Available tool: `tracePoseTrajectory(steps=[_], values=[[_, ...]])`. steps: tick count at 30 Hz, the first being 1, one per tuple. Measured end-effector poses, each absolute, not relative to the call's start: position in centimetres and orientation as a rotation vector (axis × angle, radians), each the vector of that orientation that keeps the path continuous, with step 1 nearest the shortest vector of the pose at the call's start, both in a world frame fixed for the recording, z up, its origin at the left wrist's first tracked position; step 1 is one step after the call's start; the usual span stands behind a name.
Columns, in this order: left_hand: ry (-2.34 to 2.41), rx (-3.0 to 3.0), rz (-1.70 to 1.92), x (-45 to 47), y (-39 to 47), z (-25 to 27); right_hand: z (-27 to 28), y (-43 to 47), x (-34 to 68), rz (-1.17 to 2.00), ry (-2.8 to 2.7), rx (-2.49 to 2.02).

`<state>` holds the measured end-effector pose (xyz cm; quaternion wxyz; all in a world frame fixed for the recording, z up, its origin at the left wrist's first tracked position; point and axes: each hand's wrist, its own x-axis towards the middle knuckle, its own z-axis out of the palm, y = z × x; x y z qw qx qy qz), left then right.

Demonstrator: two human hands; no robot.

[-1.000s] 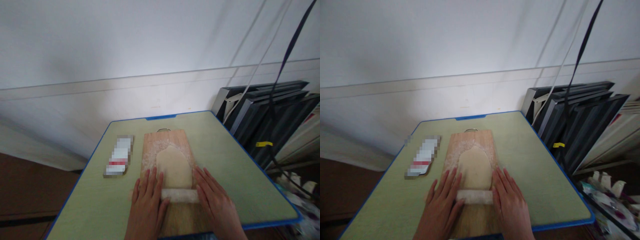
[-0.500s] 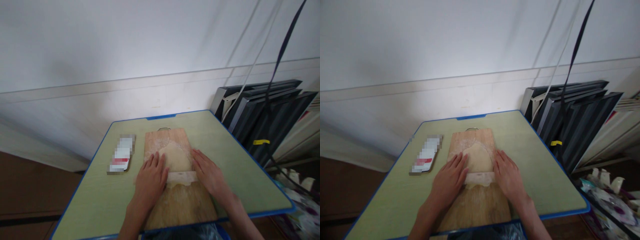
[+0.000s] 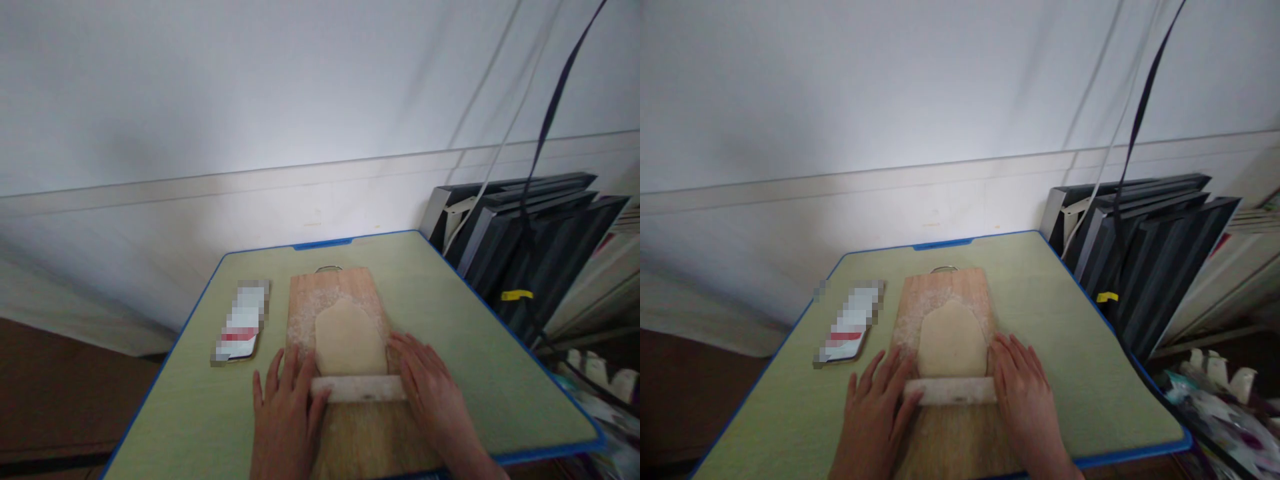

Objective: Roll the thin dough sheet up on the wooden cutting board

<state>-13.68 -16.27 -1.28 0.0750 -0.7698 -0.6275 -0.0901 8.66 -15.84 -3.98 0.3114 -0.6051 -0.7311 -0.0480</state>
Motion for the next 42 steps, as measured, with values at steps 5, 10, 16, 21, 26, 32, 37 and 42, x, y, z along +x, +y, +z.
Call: tracePoseTrajectory(steps=[5, 10, 16, 21, 26, 32, 37, 42], values=[[-1.942, -2.339, -0.139, -12.1, -13.2, 1.7, -3.0, -12.8, 8.7, 0.029, -1.877, -1.571], [-1.952, -2.347, -0.122, -11.9, -13.4, 1.9, -3.1, -13.1, 8.9, 0.108, -1.815, -1.539], [-1.789, -2.42, -0.336, -14.5, -17.7, -1.6, -4.4, -17.3, 8.6, 0.08, -1.796, -1.527], [-1.715, -2.404, -0.358, -14.9, -17.6, -2.2, -4.7, -17.3, 8.4, 0.062, -1.762, -1.534], [-1.913, -2.401, -0.122, -12.9, -14.2, 1.1, -3.1, -13.7, 8.5, 0.188, -1.796, -1.539], [-1.896, -2.386, -0.127, -12.4, -12.3, 2.0, -2.0, -11.5, 8.6, 0.241, -1.758, -1.553], [-1.843, -2.377, -0.192, -13.1, -14.8, 0.2, -3.5, -14.9, 8.7, 0.275, -1.756, -1.511], [-1.655, -2.319, -0.506, -14.7, -17.9, -3.5, -5.1, -18.9, 8.9, 0.155, -1.793, -1.467]])
